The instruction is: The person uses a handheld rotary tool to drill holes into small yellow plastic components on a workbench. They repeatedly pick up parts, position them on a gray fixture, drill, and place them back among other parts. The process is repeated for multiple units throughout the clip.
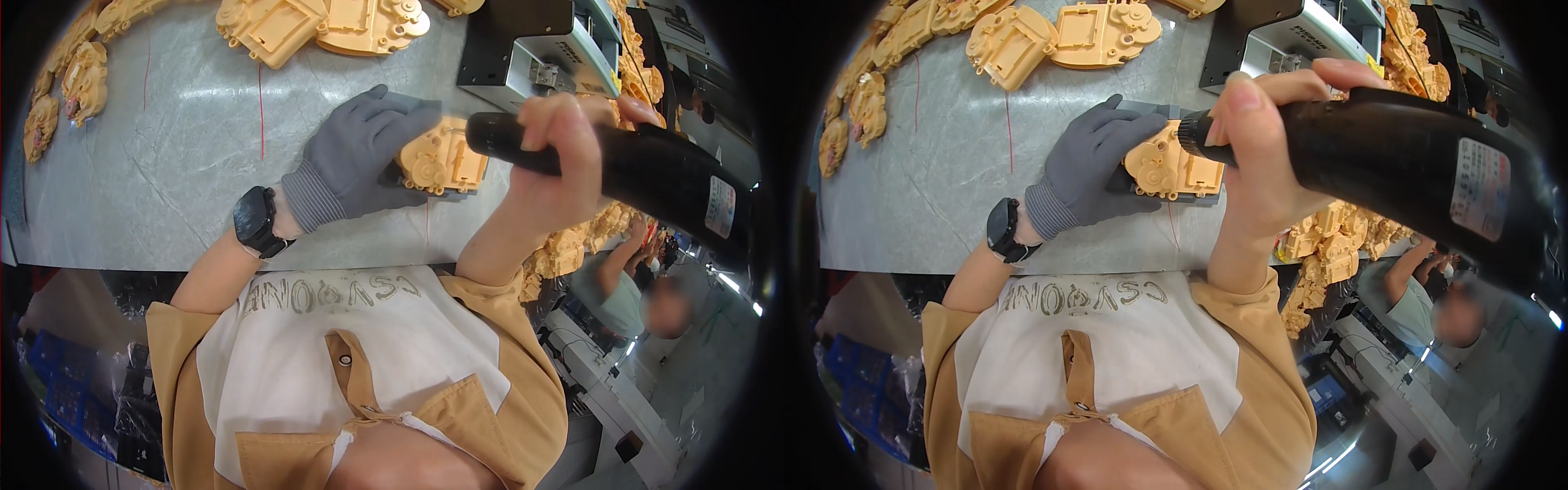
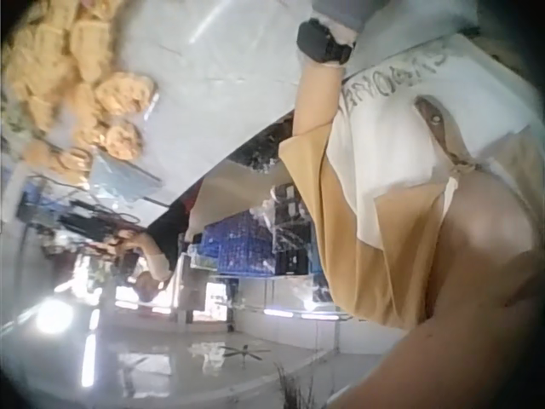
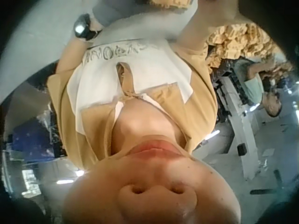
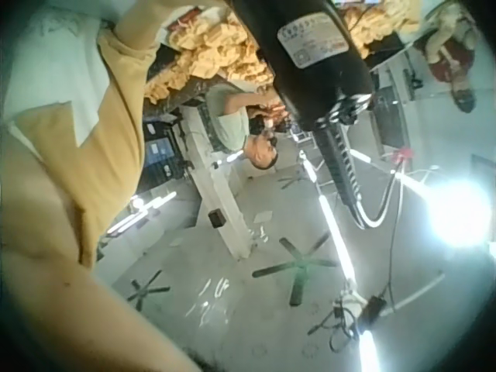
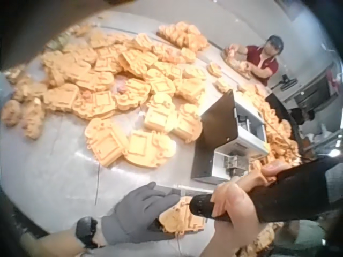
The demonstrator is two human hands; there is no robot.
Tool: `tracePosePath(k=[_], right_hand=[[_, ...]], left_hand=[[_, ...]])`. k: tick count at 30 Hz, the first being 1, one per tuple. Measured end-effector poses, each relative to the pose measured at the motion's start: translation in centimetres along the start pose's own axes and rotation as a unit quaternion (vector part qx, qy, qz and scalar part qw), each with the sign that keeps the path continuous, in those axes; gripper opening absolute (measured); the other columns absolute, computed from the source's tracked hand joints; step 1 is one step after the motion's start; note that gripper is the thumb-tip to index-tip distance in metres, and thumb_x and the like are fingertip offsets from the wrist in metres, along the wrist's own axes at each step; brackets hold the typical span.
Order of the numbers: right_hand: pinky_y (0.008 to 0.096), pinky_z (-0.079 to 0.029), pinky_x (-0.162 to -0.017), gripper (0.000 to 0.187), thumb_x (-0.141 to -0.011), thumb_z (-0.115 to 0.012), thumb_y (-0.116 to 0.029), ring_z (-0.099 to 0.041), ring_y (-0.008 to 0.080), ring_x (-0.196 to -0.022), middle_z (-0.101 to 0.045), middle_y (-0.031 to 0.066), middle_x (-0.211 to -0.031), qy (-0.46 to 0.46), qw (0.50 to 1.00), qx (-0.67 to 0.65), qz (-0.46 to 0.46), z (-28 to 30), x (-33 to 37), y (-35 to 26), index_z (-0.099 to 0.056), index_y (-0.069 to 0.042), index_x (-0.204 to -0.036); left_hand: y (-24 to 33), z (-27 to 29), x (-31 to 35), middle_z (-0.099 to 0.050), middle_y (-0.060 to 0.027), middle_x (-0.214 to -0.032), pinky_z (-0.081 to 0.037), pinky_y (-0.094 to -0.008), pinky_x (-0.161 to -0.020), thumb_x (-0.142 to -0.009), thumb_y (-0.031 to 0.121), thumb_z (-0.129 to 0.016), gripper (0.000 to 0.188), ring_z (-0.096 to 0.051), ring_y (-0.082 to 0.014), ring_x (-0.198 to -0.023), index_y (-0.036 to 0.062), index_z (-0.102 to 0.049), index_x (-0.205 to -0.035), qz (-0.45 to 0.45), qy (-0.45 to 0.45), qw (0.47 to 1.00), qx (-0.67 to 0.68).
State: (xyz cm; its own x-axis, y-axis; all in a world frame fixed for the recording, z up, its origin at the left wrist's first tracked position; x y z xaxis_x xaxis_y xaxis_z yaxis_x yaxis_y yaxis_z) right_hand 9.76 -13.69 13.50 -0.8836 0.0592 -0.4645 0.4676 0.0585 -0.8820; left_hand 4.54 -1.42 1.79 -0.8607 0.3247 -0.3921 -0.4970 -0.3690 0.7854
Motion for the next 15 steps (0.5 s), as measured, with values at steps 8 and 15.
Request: tracePosePath(k=[8,15], right_hand=[[0.0199,-0.044,-0.053,0.047,-0.068,-0.066,0.006,-0.052,0.0098,-0.050,-0.059,0.0067,-0.063,0.010,0.998,0.063,-0.001,-0.9,0.9,0.3,-0.035,-0.002,-0.103],[0.0247,-0.046,-0.052,0.044,-0.070,-0.061,0.008,-0.048,0.0115,-0.047,-0.051,0.0045,-0.059,0.073,0.996,-0.037,-0.022,-0.6,1.5,0.7,-0.035,-0.005,-0.103]], left_hand=[[0.0,0.0,-0.1,-0.053,-0.0074,-0.117,-0.038,-0.0463,-0.096,-0.058,0.026,-0.080,0.076,-0.051,-0.0285,-0.104,0.0104,-0.044,-0.123,0.005,-0.003,1.000,0.005],[0.6,-0.1,0.6,-0.053,-0.0119,-0.109,-0.036,-0.0440,-0.098,-0.062,0.037,-0.075,0.076,-0.052,-0.0288,-0.101,0.0034,-0.043,-0.122,0.000,0.027,0.999,-0.043]])
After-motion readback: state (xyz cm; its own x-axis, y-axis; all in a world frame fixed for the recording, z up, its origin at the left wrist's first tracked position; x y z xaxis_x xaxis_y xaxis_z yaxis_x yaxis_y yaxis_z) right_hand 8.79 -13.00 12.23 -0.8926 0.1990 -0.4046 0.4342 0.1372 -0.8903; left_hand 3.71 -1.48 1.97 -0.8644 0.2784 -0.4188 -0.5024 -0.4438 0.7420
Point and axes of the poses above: each hand's wrist, its own x-axis away from the middle knuckle, its own z-axis out of the back of the hand, y = z × x, the point moved 6 cm from there along -x, towards the middle knuckle
